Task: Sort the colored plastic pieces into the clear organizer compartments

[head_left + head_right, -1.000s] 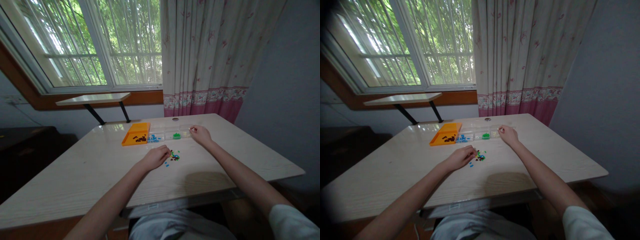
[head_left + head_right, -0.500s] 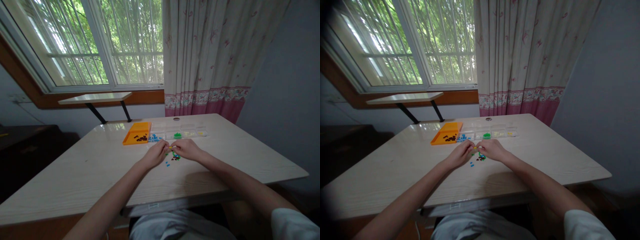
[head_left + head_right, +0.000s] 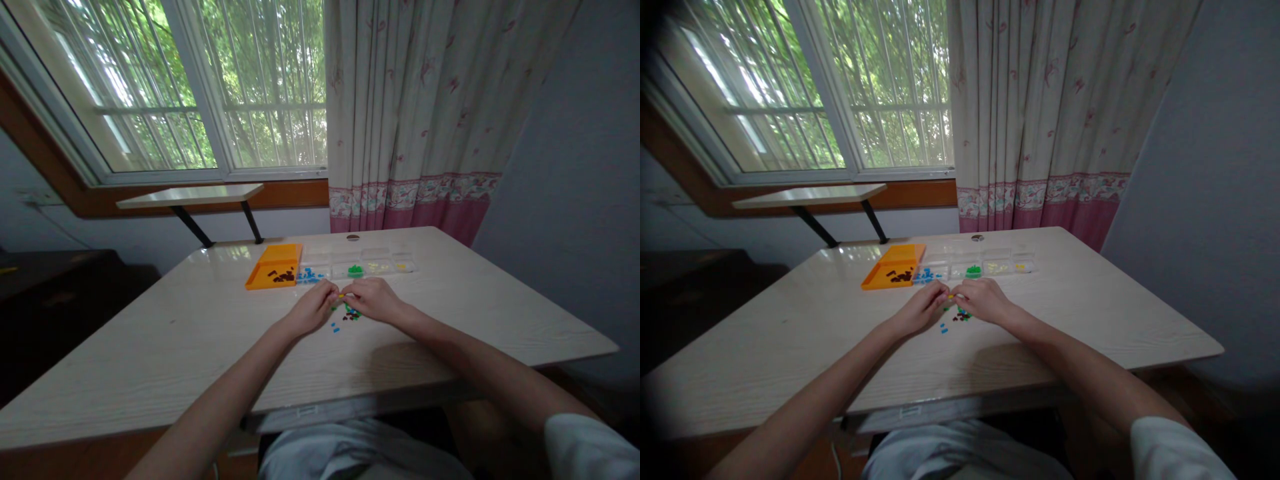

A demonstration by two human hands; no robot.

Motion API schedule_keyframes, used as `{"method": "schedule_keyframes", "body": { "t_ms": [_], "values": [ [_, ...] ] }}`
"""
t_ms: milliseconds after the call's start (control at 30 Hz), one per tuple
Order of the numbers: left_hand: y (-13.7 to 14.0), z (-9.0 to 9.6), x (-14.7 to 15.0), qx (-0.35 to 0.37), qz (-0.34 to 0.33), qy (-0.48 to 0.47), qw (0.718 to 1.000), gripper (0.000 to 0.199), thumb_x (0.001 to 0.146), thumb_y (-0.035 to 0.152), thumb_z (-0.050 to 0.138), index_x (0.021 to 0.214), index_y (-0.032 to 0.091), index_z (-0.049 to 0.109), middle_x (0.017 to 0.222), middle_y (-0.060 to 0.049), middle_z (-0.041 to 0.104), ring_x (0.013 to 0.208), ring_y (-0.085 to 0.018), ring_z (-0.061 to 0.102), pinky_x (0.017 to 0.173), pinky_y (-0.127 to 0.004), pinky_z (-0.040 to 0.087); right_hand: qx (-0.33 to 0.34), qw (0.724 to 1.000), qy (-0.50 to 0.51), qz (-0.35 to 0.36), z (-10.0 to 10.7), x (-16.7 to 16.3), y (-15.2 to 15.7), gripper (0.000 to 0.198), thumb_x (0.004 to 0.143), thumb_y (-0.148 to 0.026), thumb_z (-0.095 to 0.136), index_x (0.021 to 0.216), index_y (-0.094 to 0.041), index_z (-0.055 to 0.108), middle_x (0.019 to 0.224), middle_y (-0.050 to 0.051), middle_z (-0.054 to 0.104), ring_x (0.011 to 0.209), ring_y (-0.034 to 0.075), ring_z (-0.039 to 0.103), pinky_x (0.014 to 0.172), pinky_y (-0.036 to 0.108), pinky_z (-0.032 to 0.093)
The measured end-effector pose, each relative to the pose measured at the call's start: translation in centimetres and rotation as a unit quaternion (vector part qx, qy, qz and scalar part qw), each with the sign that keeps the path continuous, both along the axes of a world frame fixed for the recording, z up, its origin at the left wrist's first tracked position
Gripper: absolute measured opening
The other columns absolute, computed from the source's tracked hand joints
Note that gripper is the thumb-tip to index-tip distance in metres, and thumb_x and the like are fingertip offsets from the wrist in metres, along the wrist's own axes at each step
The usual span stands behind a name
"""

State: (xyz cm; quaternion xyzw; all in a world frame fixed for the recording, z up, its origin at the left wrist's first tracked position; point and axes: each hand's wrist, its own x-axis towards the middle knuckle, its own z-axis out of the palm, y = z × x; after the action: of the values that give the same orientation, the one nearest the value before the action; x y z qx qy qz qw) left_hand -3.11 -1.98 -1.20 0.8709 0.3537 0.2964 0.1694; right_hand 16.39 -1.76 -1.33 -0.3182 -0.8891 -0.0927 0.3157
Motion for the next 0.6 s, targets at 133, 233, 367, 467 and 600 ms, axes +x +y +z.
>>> {"method": "schedule_keyframes", "body": {
  "t_ms": [133,233,367,467,600],
  "values": [
    [0.0,0.2,0.1,-0.004,-0.005,-0.01,1.0,0.021,0.088,0.026,0.033,0.085,0.015,0.05,0.081,-0.006,0.052,0.078,-0.015,0.047,0.072,-0.028,0.04,0.017,1.0,-0.013,0.0,0.1,0.0,-0.1,0.015,0.082,-0.027,0.051,0.084,-0.021,0.064,0.071,0.001,0.063,0.065,0.011,0.057,0.06,0.021,0.036],
    [-0.2,0.6,-0.1,-0.017,0.007,-0.014,1.0,0.02,0.087,0.028,0.036,0.088,0.015,0.051,0.081,-0.005,0.053,0.074,-0.014,0.048,0.068,-0.026,0.04,0.019,1.0,0.006,-0.006,0.3,0.2,-0.1,0.015,0.082,-0.027,0.051,0.08,-0.02,0.064,0.069,0.001,0.063,0.062,0.01,0.056,0.059,0.021,0.036],
    [-0.5,1.3,-0.9,-0.066,0.003,0.026,0.997,0.025,0.076,0.039,0.052,0.083,0.015,0.052,0.07,0.001,0.05,0.06,-0.01,0.043,0.055,-0.02,0.035,0.03,0.997,0.061,-0.027,1.1,0.9,0.2,0.018,0.083,-0.029,0.049,0.079,-0.019,0.064,0.067,0.001,0.062,0.061,0.01,0.054,0.06,0.021,0.036],
    [-0.8,1.5,-1.4,-0.128,-0.038,0.101,0.986,0.035,0.063,0.045,0.065,0.075,0.015,0.054,0.061,0.004,0.047,0.054,-0.008,0.04,0.048,-0.018,0.03,0.047,0.992,0.109,-0.046,1.8,1.8,0.5,0.021,0.084,-0.03,0.048,0.08,-0.018,0.064,0.066,0.001,0.061,0.058,0.01,0.052,0.061,0.022,0.037],
    [-0.7,1.3,-1.7,-0.145,-0.069,0.156,0.975,0.03,0.065,0.044,0.063,0.071,0.015,0.057,0.058,0.004,0.049,0.052,-0.007,0.042,0.048,-0.018,0.029,0.07,0.984,0.146,-0.071,2.6,2.6,0.8,0.022,0.084,-0.032,0.048,0.081,-0.018,0.064,0.061,0.001,0.059,0.054,0.01,0.05,0.055,0.022,0.035]
  ]
}}
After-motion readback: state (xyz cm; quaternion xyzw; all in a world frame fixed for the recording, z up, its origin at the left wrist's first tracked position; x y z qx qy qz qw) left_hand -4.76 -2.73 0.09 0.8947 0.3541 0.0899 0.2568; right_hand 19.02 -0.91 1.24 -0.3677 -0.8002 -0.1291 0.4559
